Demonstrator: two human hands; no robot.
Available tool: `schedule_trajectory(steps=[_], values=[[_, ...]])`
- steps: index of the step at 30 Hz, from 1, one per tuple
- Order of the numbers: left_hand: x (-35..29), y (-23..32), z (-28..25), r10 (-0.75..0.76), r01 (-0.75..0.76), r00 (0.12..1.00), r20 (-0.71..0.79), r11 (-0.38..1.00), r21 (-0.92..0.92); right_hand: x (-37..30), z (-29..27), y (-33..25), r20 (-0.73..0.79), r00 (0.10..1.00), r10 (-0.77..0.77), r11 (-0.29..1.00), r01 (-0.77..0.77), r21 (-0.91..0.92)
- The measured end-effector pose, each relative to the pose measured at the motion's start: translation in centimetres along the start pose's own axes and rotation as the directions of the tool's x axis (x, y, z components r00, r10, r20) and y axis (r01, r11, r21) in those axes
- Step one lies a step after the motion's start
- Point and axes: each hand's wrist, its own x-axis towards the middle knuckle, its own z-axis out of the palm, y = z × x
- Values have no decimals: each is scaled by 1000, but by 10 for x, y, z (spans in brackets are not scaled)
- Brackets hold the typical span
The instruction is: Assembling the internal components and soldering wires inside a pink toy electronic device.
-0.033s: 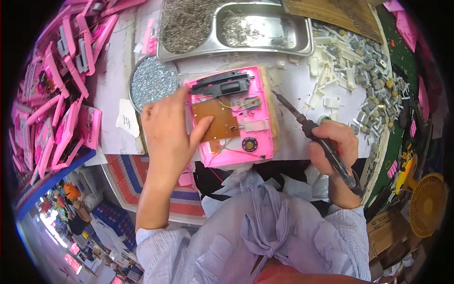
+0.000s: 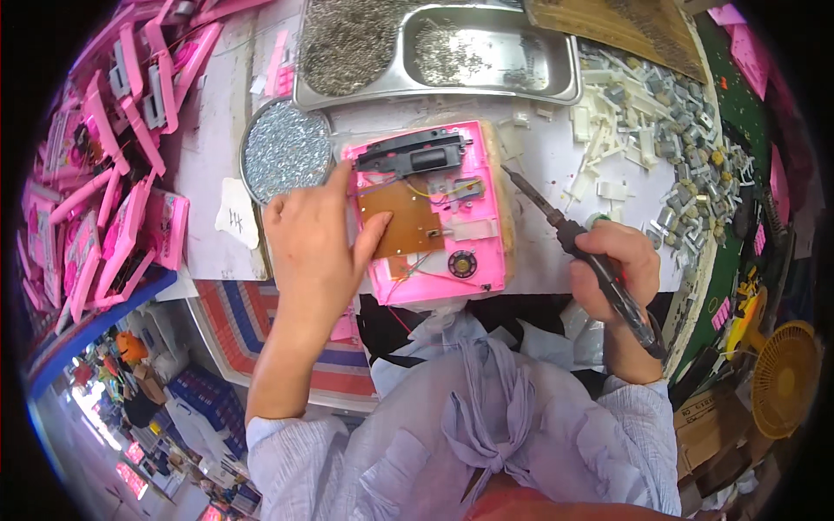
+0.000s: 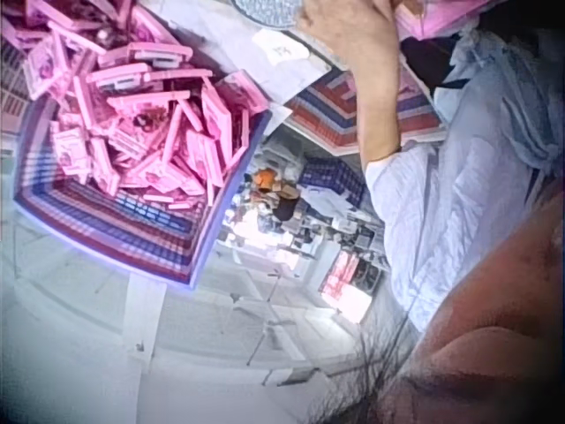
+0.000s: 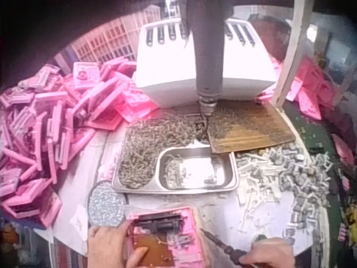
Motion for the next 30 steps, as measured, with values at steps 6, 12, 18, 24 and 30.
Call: schedule_trajectory(steps=[6, 12, 18, 24, 30], values=[[-2, 2, -18, 37, -36, 999, 20, 996, -79, -10, -2, -12, 49, 989, 138, 990, -137, -22], [16, 25, 17, -173, -67, 945, -278, 730, -681, 20, 20, -27, 111, 976, 188, 972, -202, 123], [14, 32, 34, -389, 198, 914, 120, 166, -966, 60, 66, -27, 76, 955, 287, 937, -296, 185], [14, 26, 27, -332, 239, 919, 212, 42, -970, 71, 91, -20, 29, 967, 255, 924, -252, 289], [15, 27, 30, -302, 183, 942, 144, 104, -978, 64, 98, -29, 8, 982, 191, 943, -186, 277]])
